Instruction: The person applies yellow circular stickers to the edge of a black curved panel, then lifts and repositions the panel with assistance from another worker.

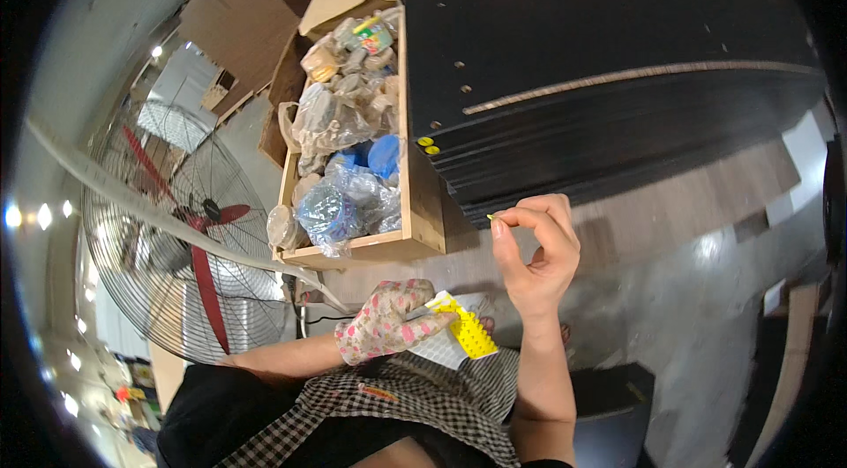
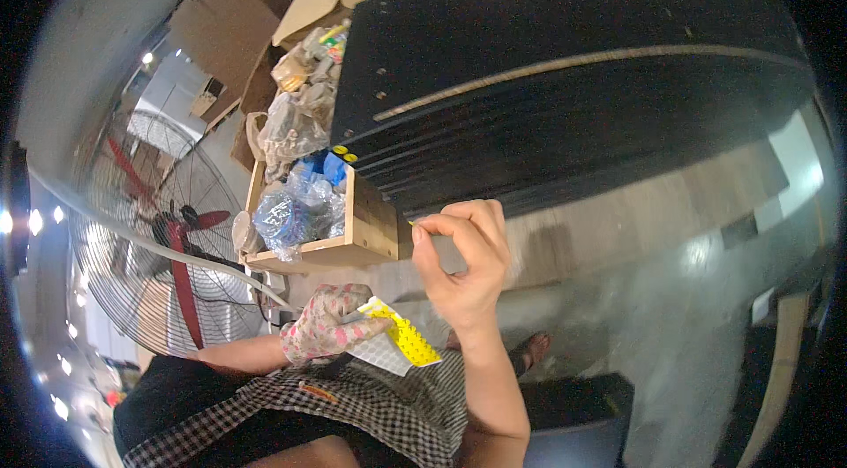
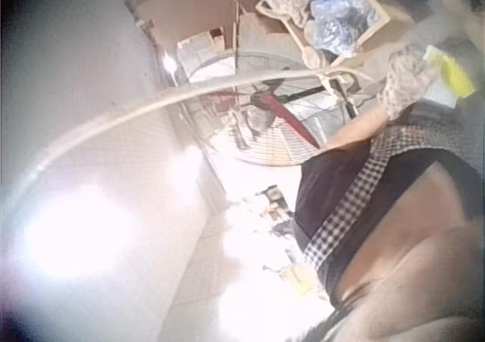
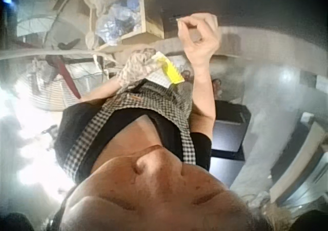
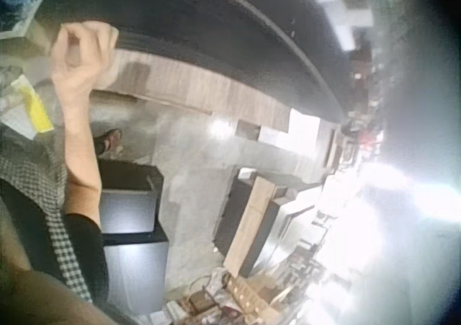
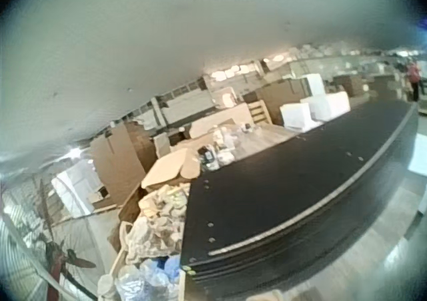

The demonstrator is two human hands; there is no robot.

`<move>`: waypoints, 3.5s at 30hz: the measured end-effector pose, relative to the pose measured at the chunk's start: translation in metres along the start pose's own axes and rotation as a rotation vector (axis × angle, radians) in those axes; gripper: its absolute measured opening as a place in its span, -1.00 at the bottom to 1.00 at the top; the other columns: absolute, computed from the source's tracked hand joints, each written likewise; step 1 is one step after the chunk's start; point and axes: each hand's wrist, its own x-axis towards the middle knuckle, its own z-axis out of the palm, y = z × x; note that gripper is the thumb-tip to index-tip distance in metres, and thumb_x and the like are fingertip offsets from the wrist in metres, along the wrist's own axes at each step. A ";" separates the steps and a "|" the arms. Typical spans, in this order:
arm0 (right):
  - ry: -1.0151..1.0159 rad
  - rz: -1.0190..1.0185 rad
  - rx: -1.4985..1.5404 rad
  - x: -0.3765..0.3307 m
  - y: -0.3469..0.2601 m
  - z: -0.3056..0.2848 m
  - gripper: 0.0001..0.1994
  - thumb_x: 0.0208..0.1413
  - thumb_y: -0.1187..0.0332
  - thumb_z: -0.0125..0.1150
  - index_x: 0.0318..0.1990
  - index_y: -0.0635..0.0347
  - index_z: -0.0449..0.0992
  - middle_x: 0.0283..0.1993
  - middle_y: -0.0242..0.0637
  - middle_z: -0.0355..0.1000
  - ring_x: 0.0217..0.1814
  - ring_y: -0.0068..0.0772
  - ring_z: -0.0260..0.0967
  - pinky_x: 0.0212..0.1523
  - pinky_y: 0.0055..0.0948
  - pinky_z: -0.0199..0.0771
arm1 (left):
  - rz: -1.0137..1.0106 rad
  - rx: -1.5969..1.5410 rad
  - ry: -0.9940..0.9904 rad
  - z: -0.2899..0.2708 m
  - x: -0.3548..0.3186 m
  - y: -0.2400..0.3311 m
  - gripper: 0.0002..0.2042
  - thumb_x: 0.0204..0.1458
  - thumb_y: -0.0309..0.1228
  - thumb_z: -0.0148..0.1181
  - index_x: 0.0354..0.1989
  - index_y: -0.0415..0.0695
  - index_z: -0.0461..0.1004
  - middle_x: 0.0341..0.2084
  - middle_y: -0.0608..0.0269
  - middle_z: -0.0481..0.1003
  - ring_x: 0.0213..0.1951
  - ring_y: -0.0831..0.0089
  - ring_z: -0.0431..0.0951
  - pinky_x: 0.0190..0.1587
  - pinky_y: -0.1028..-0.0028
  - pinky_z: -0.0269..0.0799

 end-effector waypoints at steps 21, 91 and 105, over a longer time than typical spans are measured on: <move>0.044 -0.277 -0.313 0.027 0.002 0.056 -0.88 -0.16 0.51 0.38 -0.43 0.09 0.57 -0.53 -0.53 0.25 -0.45 -0.53 0.09 -0.28 -0.46 0.04 | -0.381 -0.246 -0.029 0.017 -0.021 -0.004 -0.71 -0.06 -0.24 0.36 -0.40 -0.23 0.52 -0.53 0.11 0.41 -0.52 0.14 0.47 -0.50 0.29 0.34; -0.014 -0.326 -0.288 0.026 0.002 0.049 -0.85 -0.23 0.61 0.37 -0.45 0.21 0.56 -0.49 -0.39 0.32 -0.48 -0.47 0.18 -0.50 -0.51 0.18 | -0.060 0.195 0.079 -0.014 -0.014 -0.018 -0.78 -0.07 -0.28 0.35 -0.26 -0.07 0.61 -0.40 0.21 0.55 -0.40 0.26 0.54 -0.39 0.31 0.33; -0.124 0.258 -0.117 0.016 -0.017 0.008 -0.85 -0.05 0.43 0.39 -0.43 0.24 0.50 -0.58 -0.42 0.31 -0.62 -0.66 0.25 -0.62 -0.58 0.19 | -0.256 0.057 0.062 -0.012 -0.013 -0.013 -0.81 -0.11 -0.38 0.36 -0.27 -0.03 0.63 -0.38 0.18 0.56 -0.37 0.26 0.57 -0.38 0.32 0.39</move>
